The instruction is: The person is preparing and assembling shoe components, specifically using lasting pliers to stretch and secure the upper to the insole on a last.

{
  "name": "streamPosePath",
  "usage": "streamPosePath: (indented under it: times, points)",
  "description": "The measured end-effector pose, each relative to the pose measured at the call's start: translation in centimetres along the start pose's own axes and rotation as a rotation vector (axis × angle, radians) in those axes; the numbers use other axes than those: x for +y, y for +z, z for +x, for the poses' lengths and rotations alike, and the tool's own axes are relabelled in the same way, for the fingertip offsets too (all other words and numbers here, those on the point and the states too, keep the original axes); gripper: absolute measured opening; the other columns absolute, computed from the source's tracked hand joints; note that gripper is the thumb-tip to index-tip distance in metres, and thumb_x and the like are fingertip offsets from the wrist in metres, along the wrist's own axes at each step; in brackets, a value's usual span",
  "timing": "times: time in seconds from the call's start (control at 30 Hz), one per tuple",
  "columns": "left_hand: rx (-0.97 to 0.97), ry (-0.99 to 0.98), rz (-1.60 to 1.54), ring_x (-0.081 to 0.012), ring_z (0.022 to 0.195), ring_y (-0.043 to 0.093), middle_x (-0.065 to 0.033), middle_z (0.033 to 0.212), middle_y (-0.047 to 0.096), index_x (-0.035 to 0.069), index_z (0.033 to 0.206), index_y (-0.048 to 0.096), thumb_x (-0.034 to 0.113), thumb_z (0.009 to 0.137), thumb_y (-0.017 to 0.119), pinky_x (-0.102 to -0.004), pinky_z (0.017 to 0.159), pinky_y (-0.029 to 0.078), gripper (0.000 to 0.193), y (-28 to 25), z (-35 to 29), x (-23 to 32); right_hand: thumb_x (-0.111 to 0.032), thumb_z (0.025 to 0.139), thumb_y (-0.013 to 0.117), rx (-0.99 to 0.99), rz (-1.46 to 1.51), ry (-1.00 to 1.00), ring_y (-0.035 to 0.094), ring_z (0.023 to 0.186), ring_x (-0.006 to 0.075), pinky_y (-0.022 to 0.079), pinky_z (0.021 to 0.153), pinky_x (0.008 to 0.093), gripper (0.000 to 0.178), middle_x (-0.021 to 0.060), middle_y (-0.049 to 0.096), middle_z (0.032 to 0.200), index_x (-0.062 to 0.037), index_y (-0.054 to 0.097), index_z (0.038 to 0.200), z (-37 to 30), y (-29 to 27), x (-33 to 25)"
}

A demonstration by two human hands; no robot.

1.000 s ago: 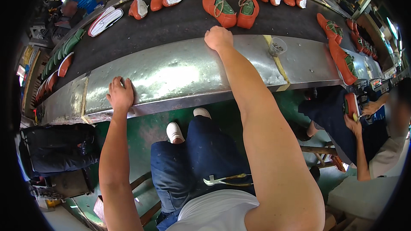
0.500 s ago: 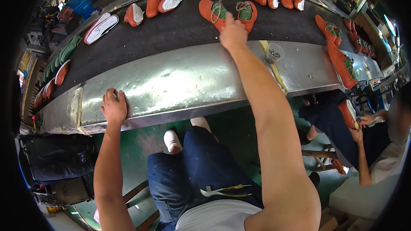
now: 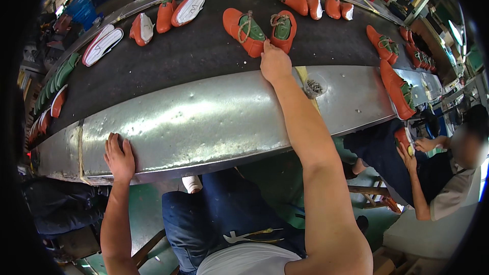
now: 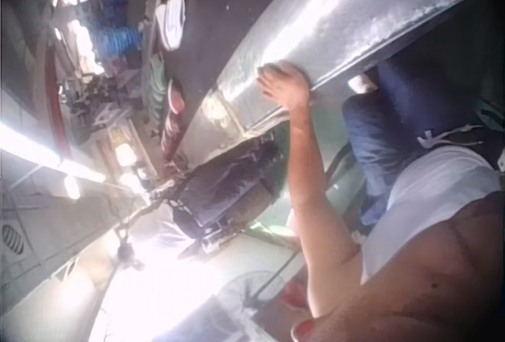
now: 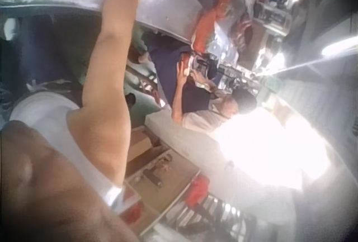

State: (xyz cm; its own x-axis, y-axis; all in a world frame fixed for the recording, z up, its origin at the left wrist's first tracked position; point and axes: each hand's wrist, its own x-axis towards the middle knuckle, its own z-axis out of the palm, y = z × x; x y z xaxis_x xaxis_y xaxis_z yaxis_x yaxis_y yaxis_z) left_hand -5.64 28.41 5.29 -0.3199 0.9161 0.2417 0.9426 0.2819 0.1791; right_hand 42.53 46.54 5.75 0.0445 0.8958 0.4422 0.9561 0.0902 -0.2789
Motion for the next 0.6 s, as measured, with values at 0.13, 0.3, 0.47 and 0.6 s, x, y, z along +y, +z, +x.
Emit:
streamPosePath:
  times: [0.13,0.3,0.47,0.6]
  points:
    - [-0.029,-0.004,0.0,-0.0378,0.147,0.028,-0.0126,0.156,0.039,0.006,0.141,0.047,0.033,0.1,0.049,-0.0627,0.116,0.02,0.049,-0.2,0.1,0.6,-0.017,0.093,0.058,0.01,-0.006,0.027,0.063,0.113,0.0349,0.051,0.096,0.0422,0.049,0.0213,0.063,0.128,0.0023,0.053,0.138,0.0,-0.2,0.3]
    - [-0.037,-0.003,-0.012,-0.0387,0.147,0.027,-0.0133,0.156,0.039,0.005,0.141,0.047,0.032,0.099,0.049,-0.0634,0.116,0.019,0.05,-0.1,0.1,0.9,-0.019,0.092,0.062,0.031,0.0,0.089,0.066,0.107,0.0349,0.054,0.089,0.0439,0.053,0.0201,0.066,0.12,0.0047,0.049,0.136,-0.2,-0.5,0.4]
    - [0.01,-0.004,0.006,-0.0404,0.145,0.03,-0.0167,0.153,0.041,0.003,0.14,0.047,0.031,0.097,0.052,-0.064,0.115,0.02,0.051,-0.3,-0.6,-0.9,-0.028,0.088,0.069,-0.056,0.011,0.321,0.065,0.104,0.0429,0.05,0.092,0.0519,0.047,0.0252,0.067,0.11,0.0009,0.052,0.122,0.1,-0.4,-2.5]
    - [0.136,0.106,-0.045,-0.0443,0.141,0.034,-0.0229,0.148,0.043,0.001,0.137,0.046,0.028,0.093,0.058,-0.0663,0.113,0.019,0.053,0.8,-1.1,-1.4,-0.033,0.079,0.08,0.136,-0.068,0.277,0.058,0.111,0.0445,0.044,0.099,0.052,0.061,0.0277,0.06,0.118,0.0017,0.053,0.122,0.3,-1.0,-1.1]
